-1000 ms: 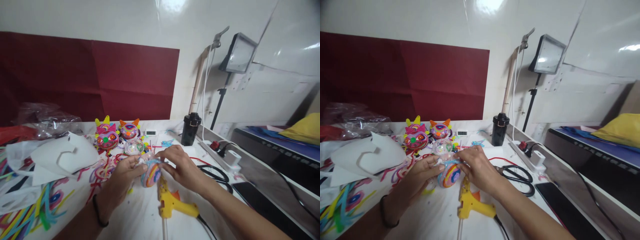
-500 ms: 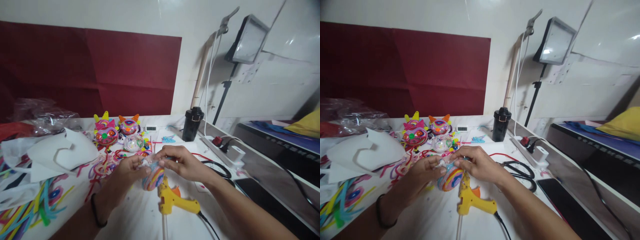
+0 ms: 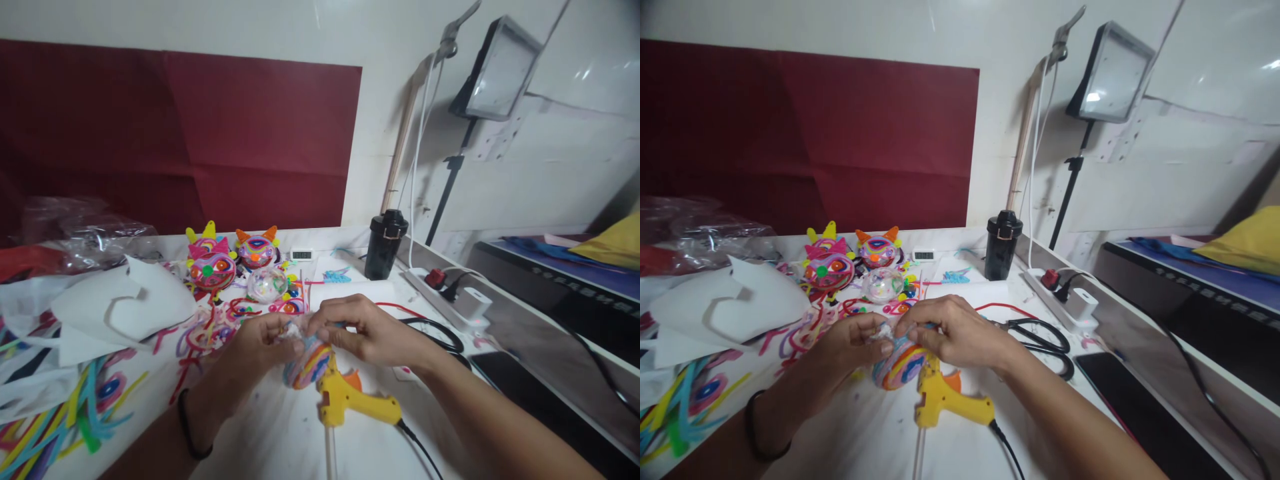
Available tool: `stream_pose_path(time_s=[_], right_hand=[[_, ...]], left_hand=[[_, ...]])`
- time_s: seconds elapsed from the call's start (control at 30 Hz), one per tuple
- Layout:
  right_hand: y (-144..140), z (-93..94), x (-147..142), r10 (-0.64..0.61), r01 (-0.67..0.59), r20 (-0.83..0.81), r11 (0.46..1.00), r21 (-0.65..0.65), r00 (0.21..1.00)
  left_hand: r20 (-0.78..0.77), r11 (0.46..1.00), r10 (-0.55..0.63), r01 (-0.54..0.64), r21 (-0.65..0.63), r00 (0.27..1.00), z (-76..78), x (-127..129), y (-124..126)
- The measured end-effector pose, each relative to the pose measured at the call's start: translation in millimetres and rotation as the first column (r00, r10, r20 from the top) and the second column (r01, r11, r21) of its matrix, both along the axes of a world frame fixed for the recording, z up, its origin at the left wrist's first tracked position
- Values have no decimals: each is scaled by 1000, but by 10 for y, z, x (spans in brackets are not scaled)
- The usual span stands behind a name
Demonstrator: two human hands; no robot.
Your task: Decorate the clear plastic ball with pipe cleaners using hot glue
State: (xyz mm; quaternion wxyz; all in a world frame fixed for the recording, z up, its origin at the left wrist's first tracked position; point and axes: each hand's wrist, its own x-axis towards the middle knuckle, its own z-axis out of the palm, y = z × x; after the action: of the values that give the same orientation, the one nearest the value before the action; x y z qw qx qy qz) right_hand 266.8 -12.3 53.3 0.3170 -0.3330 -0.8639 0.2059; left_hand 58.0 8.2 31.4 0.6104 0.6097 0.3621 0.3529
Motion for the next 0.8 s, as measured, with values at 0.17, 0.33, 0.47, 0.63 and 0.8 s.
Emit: stream_pose_path(time_s=[0.17, 0.33, 0.47, 0.63, 0.8], right_hand=[[-15, 17, 13, 27, -27, 15, 999, 35, 1000], [-16, 22, 14, 43, -47, 37, 993, 106, 998], [5, 5, 21, 58, -67, 51, 974, 217, 997], [37, -30, 29, 39, -64, 87, 948, 311, 995], [54, -59, 19, 54, -87, 94, 912, 401, 994]], left_hand=[[-30, 1000, 24, -24, -11, 999, 25, 19, -17], [-16, 999, -6, 5, -44, 1000, 13, 18, -17], [10, 996, -42, 42, -75, 999, -27, 3, -1], [25, 995, -59, 61, -80, 998, -60, -16, 24], [45, 994, -46, 50, -100, 998, -37, -2, 19]])
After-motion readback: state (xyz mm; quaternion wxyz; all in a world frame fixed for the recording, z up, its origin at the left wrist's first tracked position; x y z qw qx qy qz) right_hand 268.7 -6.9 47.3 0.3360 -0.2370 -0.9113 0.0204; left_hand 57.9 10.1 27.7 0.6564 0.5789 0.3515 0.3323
